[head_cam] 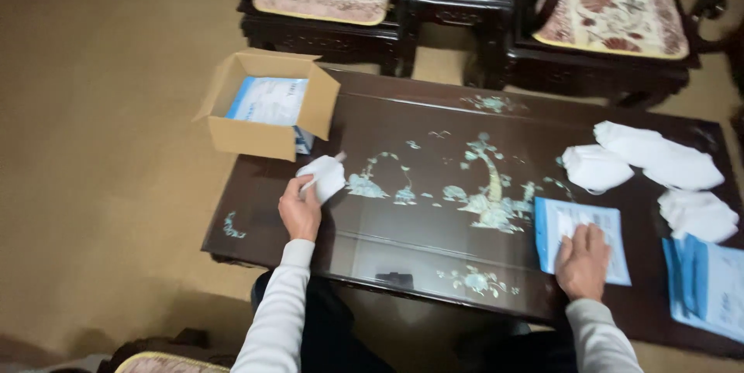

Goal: Pack face masks into plastic sleeves

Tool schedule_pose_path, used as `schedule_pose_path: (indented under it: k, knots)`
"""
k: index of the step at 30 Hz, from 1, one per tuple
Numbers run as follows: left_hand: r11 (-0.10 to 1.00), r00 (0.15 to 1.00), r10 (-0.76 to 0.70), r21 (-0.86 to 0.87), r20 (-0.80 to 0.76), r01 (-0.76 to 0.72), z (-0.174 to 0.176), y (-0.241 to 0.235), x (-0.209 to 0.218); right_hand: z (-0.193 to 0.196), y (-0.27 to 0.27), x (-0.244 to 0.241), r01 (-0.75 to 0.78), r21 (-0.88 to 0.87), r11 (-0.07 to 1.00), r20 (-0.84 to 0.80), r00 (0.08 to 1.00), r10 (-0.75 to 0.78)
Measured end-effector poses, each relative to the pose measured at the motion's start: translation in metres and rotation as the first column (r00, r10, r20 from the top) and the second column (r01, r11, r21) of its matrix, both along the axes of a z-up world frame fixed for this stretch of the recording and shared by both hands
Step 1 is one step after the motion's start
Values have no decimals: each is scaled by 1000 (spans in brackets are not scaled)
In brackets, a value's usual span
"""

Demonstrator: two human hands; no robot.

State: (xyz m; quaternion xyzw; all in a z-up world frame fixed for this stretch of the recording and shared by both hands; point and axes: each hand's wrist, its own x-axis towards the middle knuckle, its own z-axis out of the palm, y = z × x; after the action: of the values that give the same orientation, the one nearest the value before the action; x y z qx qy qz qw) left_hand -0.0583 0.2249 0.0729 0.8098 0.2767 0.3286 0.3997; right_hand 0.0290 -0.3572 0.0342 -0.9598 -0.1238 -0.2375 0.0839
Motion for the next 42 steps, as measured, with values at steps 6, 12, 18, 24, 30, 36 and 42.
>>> schedule_pose_path:
  k: [6,12,18,24,30,36,42]
  knots:
    - [897,980,-168,-429,-104,108,-45,-100,42,-27,-8,9,144,9,990,-33,989,-144]
    - [306,927,-331,-909,178,283,-39,-205,42,-20,-10,2,109,274,955,107,984,-143]
    - [233,892,-420,-930,167,284,-37,-211,43,51,87,-14,65,756,651,-187,975,119]
    - [236,884,-454,-941,115,243,-16,-218,49,80,200,-9,520,831,195,-540,676,502]
    - [247,896,-445,-960,10,133,-73,-233,73,11,209,18,712,690,129,-670,562,484]
    - [259,894,-444,-964,-63,61,-57,-229,71,60,212,9,708,678,197,-675,494,547]
    - [204,867,-498,-975,-25,89,-33,-226,66,27,206,14,683,701,205,-652,497,573]
